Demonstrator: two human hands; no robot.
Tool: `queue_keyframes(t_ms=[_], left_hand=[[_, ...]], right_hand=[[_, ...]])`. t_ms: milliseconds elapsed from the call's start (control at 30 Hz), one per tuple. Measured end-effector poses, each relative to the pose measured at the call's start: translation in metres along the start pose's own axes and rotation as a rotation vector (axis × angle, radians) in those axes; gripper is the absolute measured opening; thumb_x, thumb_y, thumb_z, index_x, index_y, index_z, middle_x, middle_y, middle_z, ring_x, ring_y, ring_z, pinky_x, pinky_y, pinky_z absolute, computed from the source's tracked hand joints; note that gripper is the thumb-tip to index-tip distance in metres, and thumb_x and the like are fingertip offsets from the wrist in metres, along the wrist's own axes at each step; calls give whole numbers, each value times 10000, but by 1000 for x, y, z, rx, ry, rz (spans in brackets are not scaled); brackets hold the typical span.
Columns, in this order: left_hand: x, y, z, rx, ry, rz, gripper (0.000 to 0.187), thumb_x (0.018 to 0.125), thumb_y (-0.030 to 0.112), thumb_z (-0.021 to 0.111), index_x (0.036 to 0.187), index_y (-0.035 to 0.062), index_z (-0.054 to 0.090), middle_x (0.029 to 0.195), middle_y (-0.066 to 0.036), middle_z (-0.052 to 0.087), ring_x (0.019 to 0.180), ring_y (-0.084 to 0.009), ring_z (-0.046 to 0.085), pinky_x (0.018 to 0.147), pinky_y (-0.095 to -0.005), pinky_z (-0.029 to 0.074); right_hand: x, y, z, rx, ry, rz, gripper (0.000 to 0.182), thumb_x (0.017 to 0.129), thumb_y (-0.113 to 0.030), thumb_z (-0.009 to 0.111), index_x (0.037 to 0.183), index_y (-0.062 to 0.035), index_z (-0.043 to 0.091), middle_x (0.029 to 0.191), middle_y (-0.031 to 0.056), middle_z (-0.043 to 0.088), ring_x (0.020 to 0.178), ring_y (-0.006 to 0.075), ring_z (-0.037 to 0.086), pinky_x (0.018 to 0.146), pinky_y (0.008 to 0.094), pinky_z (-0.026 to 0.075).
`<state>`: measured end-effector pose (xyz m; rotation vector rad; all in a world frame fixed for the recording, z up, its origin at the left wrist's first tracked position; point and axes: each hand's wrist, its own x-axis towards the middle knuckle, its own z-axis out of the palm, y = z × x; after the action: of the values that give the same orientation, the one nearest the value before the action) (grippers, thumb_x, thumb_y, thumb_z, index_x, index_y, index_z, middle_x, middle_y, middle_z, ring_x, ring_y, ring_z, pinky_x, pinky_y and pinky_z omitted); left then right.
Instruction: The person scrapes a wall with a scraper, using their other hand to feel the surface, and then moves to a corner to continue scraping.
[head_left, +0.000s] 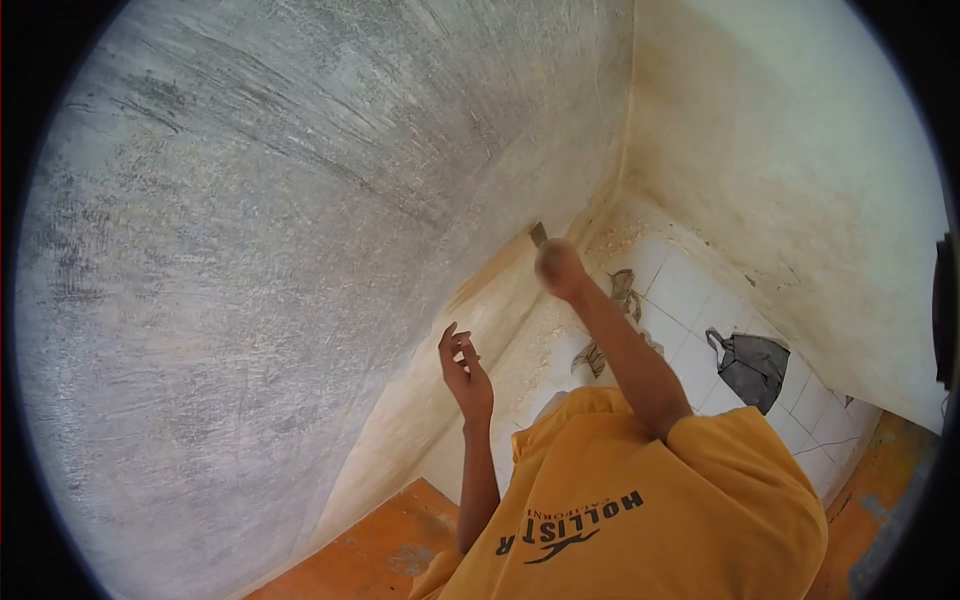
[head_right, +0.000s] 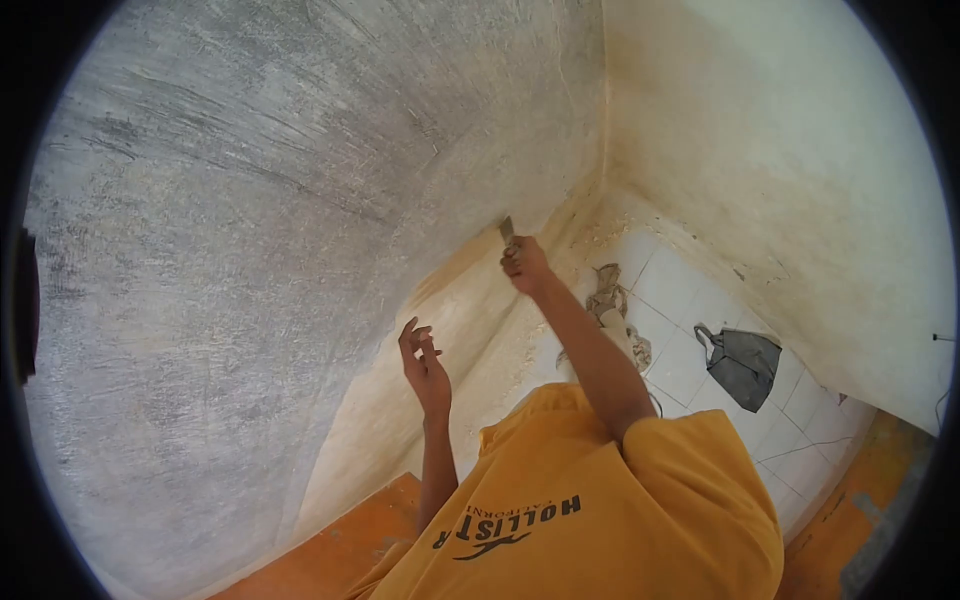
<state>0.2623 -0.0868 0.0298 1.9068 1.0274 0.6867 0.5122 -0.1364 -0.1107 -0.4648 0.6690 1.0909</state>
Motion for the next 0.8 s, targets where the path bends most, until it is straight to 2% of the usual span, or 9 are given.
queue_keyframes(t_ms=[133, 167, 267, 300, 433, 500, 600, 633, 800], left_hand=[[16, 18, -6, 206, 48, 324, 347, 1003, 106, 548, 1343, 36, 533, 1224, -138, 609, 1115, -286, 570, 843, -380, 503], [20, 18, -6, 237, 24, 341, 370, 994, 101, 561, 1353, 23, 521, 1309, -156, 559, 1213, -324, 522, 923, -416, 489], [27, 31, 3, 297, 2, 424, 383, 993, 105, 563, 1366, 31, 516, 1386, -166, 494, 1287, -332, 467, 1033, -436, 433], [26, 35, 6, 294, -24, 419, 383, 992, 109, 566, 1366, 33, 520, 1461, -167, 421, 1369, -345, 396, 1104, -460, 372], [30, 44, 29, 361, 52, 510, 524, 987, 153, 580, 1473, 54, 411, 1572, -229, 212, 1469, -415, 202, 1157, -554, 254], [34, 42, 39, 516, 89, 565, 640, 982, 195, 591, 1543, 68, 310, 1609, -284, 63, 1497, -475, 75, 1175, -616, 165], [40, 21, 52, 783, 31, 485, 784, 980, 283, 588, 1592, 69, 147, 1584, -363, -96, 1471, -555, -47, 1168, -662, 56], [46, 11, 52, 776, 9, 432, 829, 981, 347, 576, 1589, 41, 101, 1560, -410, -93, 1451, -590, -74, 1158, -677, 43], [67, -29, 54, 992, 16, 311, 854, 999, 428, 523, 1571, -8, 63, 1495, -502, -29, 1409, -658, -47, 1122, -721, 48]], right_hand=[[-59, 10, 21, -31, -226, 28, 145, 971, -167, 514, 882, -99, 421, 690, 10, 439, 461, 91, 321, 347, 207, 224], [-41, 8, 10, -12, -148, -12, 128, 980, -162, 507, 903, -109, 419, 678, 6, 447, 442, 86, 309, 339, 209, 218], [-10, -7, 1, 49, -140, -11, 133, 980, -166, 514, 893, -116, 426, 677, 6, 451, 446, 80, 307, 339, 207, 217], [-4, -3, -1, 61, -100, -29, 129, 975, -171, 524, 901, -112, 436, 677, 9, 454, 453, 77, 309, 345, 208, 222], [-56, 18, 24, 0, -148, -28, 126, 963, -150, 533, 921, -87, 432, 694, 28, 443, 462, 77, 306, 360, 212, 220], [-17, 5, 5, 48, -59, -44, 123, 962, -151, 534, 911, -95, 438, 687, 23, 441, 458, 78, 306, 365, 214, 215], [16, -5, -14, 68, -65, -17, 116, 966, -154, 527, 906, -104, 441, 681, 8, 445, 449, 73, 304, 365, 218, 213], [3, -2, -10, 39, -105, -33, 121, 967, -157, 528, 910, -103, 436, 683, 4, 445, 446, 70, 302, 362, 217, 214], [-37, -4, -3, -10, -153, 37, 122, 972, -181, 543, 922, -121, 450, 691, -16, 452, 436, 56, 302, 353, 203, 217]])
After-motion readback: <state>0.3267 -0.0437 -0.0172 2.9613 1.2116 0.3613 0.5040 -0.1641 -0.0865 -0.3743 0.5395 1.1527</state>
